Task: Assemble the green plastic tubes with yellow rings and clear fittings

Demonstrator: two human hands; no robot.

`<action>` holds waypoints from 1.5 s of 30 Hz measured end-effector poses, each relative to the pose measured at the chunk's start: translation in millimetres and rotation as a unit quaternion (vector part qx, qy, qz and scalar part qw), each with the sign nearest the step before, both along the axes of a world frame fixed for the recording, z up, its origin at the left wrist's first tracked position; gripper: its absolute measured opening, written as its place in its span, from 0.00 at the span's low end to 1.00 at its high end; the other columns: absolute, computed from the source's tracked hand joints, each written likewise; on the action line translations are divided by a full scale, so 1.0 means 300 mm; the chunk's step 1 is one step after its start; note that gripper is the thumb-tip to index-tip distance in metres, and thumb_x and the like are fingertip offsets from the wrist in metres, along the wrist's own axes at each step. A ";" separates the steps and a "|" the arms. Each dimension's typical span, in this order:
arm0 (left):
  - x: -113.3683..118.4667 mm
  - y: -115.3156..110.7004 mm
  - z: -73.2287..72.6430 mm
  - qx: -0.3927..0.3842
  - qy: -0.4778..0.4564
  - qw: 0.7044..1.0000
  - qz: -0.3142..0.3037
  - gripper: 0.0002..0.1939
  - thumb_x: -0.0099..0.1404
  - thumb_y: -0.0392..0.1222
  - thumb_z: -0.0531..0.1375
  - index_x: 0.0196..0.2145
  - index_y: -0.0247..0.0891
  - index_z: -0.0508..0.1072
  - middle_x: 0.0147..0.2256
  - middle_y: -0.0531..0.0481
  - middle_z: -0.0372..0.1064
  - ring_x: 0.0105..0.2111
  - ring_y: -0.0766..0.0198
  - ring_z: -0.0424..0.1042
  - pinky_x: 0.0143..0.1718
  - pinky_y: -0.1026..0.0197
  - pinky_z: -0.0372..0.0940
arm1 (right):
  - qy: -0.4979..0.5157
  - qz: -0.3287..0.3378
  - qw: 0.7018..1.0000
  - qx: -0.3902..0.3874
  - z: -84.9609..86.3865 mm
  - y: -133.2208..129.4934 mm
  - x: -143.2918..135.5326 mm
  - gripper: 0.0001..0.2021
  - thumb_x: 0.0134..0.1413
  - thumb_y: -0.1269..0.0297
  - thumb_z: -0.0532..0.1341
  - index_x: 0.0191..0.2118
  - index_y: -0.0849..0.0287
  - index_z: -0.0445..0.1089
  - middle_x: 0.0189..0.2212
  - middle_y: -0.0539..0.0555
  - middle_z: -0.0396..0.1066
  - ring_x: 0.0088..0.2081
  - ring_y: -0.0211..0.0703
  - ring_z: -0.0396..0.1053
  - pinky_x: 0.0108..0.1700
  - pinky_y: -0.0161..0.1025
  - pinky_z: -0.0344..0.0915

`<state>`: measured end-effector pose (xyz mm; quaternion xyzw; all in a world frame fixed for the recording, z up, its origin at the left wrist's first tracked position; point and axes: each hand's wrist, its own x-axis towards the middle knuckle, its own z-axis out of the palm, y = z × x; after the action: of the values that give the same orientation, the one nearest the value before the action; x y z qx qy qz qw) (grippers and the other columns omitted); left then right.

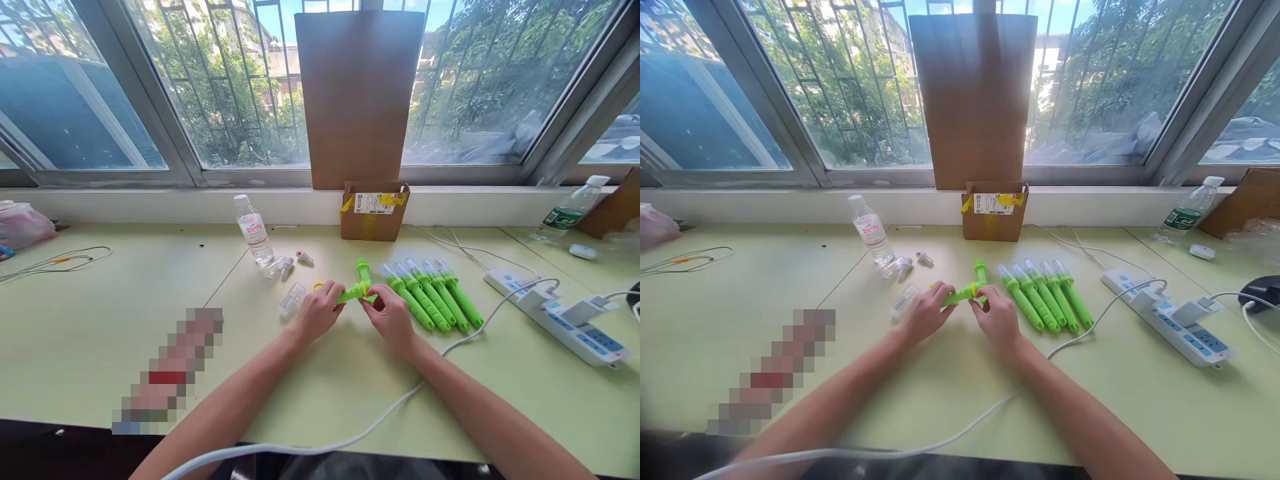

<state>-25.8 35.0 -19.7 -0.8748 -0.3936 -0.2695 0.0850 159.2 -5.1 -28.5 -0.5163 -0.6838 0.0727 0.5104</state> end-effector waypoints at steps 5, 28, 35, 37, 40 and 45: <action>-0.004 0.000 0.021 0.110 0.025 0.994 -0.012 0.07 0.61 0.31 0.54 0.37 0.39 0.64 0.32 0.52 0.68 0.28 0.66 0.67 0.21 0.64 0.51 | 0.045 -0.009 0.999 -0.025 0.010 0.005 0.002 0.06 0.51 0.64 0.63 0.32 0.58 0.65 0.26 0.49 0.67 0.20 0.35 0.62 0.25 0.35 0.62; -0.030 0.002 0.042 0.015 0.043 0.999 0.004 0.17 0.67 0.53 0.51 0.34 0.39 0.72 0.23 0.49 0.67 0.23 0.65 0.66 0.23 0.63 0.47 | 0.100 0.018 0.987 -0.127 0.010 0.019 0.032 0.14 0.49 0.53 0.63 0.34 0.59 0.68 0.26 0.53 0.71 0.23 0.41 0.68 0.23 0.36 0.63; -0.029 -0.002 0.037 0.029 0.047 0.998 0.005 0.18 0.67 0.53 0.50 0.32 0.38 0.71 0.22 0.49 0.66 0.21 0.67 0.64 0.22 0.62 0.43 | 0.074 0.024 0.990 -0.120 -0.001 0.025 0.038 0.14 0.48 0.53 0.64 0.35 0.59 0.67 0.27 0.52 0.71 0.23 0.40 0.67 0.23 0.36 0.65; -0.028 -0.002 0.036 0.024 0.044 0.999 0.005 0.18 0.67 0.53 0.50 0.33 0.38 0.71 0.22 0.49 0.66 0.21 0.67 0.64 0.22 0.62 0.43 | 0.069 0.027 0.990 -0.117 -0.002 0.025 0.039 0.14 0.48 0.53 0.64 0.35 0.59 0.66 0.28 0.53 0.72 0.24 0.40 0.68 0.23 0.37 0.65; -0.027 -0.003 0.037 0.019 0.050 0.998 0.010 0.18 0.67 0.53 0.50 0.32 0.38 0.71 0.22 0.49 0.66 0.21 0.66 0.64 0.21 0.62 0.44 | 0.073 0.029 0.990 -0.118 -0.002 0.024 0.039 0.14 0.49 0.53 0.63 0.35 0.58 0.66 0.29 0.53 0.72 0.23 0.40 0.67 0.23 0.37 0.65; -0.027 -0.002 0.040 0.007 0.061 0.998 0.015 0.18 0.66 0.54 0.50 0.32 0.39 0.72 0.22 0.49 0.66 0.21 0.66 0.64 0.21 0.62 0.45 | 0.079 0.029 0.990 -0.115 0.001 0.023 0.035 0.14 0.49 0.52 0.63 0.34 0.58 0.66 0.28 0.53 0.72 0.23 0.40 0.67 0.23 0.37 0.64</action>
<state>-33.9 34.3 -7.6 -0.8830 -0.3987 -0.2169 0.1194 169.9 1.9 -28.2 -0.5441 -0.6430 0.2064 0.4979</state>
